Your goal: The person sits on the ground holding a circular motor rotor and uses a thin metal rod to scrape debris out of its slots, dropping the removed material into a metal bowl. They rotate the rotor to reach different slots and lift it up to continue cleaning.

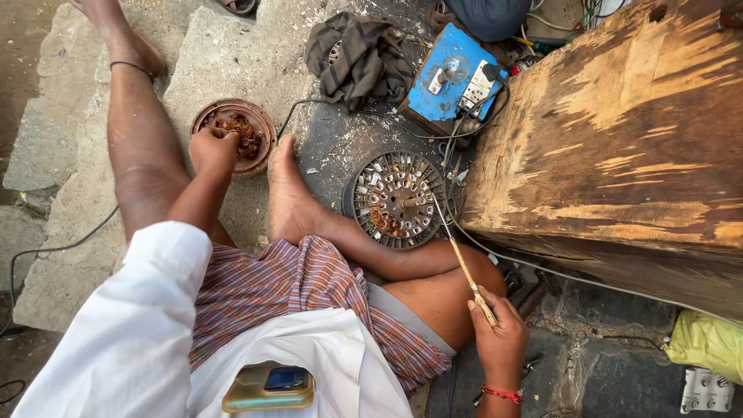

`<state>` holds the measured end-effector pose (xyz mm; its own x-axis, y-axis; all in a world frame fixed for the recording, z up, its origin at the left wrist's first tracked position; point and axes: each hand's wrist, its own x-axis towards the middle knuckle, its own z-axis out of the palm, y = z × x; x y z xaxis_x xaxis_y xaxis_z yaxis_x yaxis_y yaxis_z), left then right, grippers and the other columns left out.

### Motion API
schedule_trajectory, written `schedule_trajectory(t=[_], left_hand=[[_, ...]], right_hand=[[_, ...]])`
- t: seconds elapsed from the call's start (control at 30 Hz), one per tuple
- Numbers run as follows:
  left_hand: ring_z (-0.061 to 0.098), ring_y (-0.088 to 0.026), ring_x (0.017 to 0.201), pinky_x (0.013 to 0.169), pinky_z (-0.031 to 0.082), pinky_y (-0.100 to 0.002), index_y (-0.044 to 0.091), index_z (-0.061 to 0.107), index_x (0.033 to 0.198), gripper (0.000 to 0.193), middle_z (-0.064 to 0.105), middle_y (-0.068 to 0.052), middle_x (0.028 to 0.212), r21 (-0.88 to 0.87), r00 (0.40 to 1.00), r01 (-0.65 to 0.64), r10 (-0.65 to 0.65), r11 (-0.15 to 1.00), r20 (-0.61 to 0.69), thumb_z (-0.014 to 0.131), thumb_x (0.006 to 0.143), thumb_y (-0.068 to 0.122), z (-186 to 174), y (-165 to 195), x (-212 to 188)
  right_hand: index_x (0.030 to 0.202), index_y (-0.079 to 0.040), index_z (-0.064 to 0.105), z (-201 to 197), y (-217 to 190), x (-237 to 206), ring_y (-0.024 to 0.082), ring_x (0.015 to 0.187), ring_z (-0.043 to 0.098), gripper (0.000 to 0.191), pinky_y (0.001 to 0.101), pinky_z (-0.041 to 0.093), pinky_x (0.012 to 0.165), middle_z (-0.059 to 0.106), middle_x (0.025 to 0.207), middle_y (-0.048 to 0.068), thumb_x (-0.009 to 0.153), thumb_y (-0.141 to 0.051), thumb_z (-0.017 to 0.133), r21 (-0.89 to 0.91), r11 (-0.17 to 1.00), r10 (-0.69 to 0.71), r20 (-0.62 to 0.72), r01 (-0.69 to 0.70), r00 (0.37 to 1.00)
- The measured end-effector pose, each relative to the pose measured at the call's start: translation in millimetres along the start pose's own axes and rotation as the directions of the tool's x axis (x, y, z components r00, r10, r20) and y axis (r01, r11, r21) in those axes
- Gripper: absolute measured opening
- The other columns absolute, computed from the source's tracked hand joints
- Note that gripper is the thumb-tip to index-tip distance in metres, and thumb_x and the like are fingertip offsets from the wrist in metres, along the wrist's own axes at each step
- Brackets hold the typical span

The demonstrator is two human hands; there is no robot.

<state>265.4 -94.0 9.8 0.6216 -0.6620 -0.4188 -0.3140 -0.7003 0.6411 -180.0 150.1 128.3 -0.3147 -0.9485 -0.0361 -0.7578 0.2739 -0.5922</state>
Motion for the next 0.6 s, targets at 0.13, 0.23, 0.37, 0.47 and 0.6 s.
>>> schedule_trajectory(t=[0.13,0.23,0.37,0.47,0.6], left_hand=[[0.066,-0.031,0.106,0.089,0.051,-0.045,0.013,0.076,0.111,0.038,0.071,-0.015,0.114,0.145,0.988,0.129,-0.14,0.981,0.068,0.082,0.081,0.036,0,0,18],[0.065,-0.035,0.111,0.093,0.052,-0.046,0.01,0.07,0.12,0.044,0.067,-0.021,0.122,0.136,0.985,0.155,-0.163,0.978,0.05,0.08,0.085,0.036,4,-4,20],[0.066,-0.038,0.109,0.093,0.053,-0.049,0.001,0.073,0.115,0.028,0.069,-0.022,0.118,0.065,0.832,-0.549,0.552,0.833,-0.056,0.082,0.098,0.022,31,-16,-17],[0.066,-0.034,0.103,0.095,0.054,-0.044,0.007,0.066,0.13,0.043,0.067,-0.018,0.123,-0.336,0.69,-0.563,0.653,0.755,0.313,0.078,0.094,0.027,49,-18,-79],[0.042,-0.044,0.141,0.114,0.037,-0.053,0.008,0.054,0.144,0.08,0.04,-0.025,0.158,-0.24,0.247,-0.879,0.824,0.412,0.51,0.086,0.077,0.038,68,-4,-145]], right_hand=[[0.112,-0.001,0.075,-1,-6,-2,0.018,0.088,0.073,0.026,0.03,0.055,0.077,0.077,0.099,0.011,0.087,-0.01,0.076,-0.016,1.0,0.017,0.011,-0.016,1.0],[0.112,-0.001,0.075,-6,-8,-4,0.019,0.085,0.073,0.026,0.0301,0.055,0.075,0.076,0.096,0.011,0.088,-0.01,0.075,-0.029,1.0,0.0,0.048,0.001,0.999],[0.112,-0.002,0.075,-19,-8,-12,0.021,0.079,0.073,0.027,0.0304,0.055,0.072,0.074,0.091,0.012,0.087,-0.011,0.076,-0.063,0.998,-0.014,0.067,0.018,0.998],[0.112,-0.004,0.075,-33,-9,-22,0.021,0.078,0.074,0.027,0.03,0.056,0.07,0.074,0.091,0.011,0.086,-0.012,0.076,-0.099,0.995,-0.001,0.078,0.008,0.997],[0.111,-0.007,0.076,-37,-9,-41,0.019,0.077,0.076,0.026,0.0297,0.057,0.068,0.076,0.089,0.009,0.086,-0.011,0.076,-0.111,0.994,0.015,0.153,0.002,0.988]])
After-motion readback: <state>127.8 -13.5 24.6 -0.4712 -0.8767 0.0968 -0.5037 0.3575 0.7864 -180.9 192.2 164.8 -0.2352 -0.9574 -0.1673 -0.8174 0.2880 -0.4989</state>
